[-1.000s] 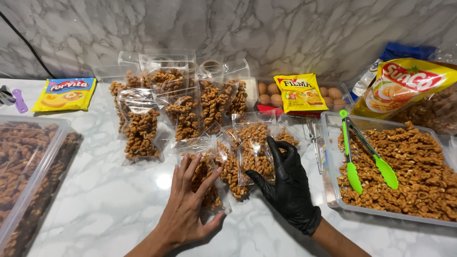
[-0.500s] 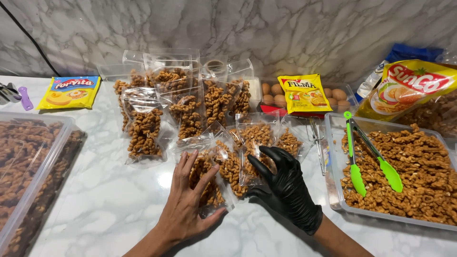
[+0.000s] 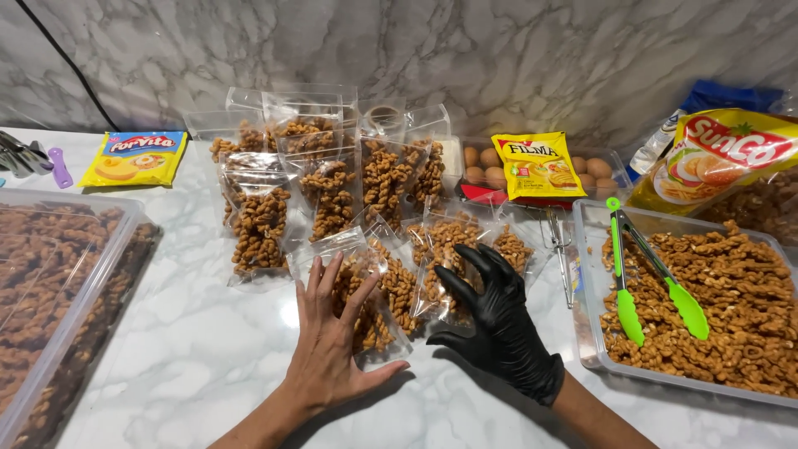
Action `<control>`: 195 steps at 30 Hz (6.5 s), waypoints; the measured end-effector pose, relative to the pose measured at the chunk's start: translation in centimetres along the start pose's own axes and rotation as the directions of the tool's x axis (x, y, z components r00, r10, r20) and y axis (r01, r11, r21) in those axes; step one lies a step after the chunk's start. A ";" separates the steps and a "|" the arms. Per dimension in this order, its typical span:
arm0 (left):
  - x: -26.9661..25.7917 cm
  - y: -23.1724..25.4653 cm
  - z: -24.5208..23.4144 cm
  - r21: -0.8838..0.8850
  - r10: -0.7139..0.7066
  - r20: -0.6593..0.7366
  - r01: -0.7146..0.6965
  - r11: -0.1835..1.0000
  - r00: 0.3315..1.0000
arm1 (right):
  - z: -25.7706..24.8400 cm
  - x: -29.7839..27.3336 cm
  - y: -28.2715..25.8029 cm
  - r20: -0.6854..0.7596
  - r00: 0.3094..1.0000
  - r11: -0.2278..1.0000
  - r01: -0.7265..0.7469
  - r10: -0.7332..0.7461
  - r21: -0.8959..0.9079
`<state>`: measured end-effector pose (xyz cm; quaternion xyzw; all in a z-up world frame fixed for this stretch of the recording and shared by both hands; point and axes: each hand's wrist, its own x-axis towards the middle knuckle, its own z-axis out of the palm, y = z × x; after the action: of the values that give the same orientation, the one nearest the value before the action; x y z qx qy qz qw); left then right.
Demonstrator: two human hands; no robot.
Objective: Packaging small snacks into individual plastic bags using tongs and hands on a counter.
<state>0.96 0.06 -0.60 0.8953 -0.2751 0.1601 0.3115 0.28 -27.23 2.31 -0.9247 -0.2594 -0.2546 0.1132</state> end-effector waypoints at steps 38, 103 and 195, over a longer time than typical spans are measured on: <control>0.0 0.3 0.2 -0.054 -0.092 -0.112 0.087 0.995 0.989 | 0.5 2.5 1.2 0.094 0.983 0.834 0.082 -0.158 0.546; 0.0 0.0 -0.4 -0.284 -0.374 -0.319 0.289 0.914 0.871 | -0.5 -2.2 4.2 0.382 0.911 0.795 -0.346 0.158 0.498; 4.7 17.5 15.4 -0.515 0.843 0.024 -0.716 0.471 0.538 | -31.4 -21.9 38.9 -0.067 0.672 0.548 -0.653 0.737 -0.523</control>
<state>-3.91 -23.17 -1.83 0.5821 -0.7249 0.0917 0.3568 -7.82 -79.88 14.28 -0.9632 0.1971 -0.1717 -0.0632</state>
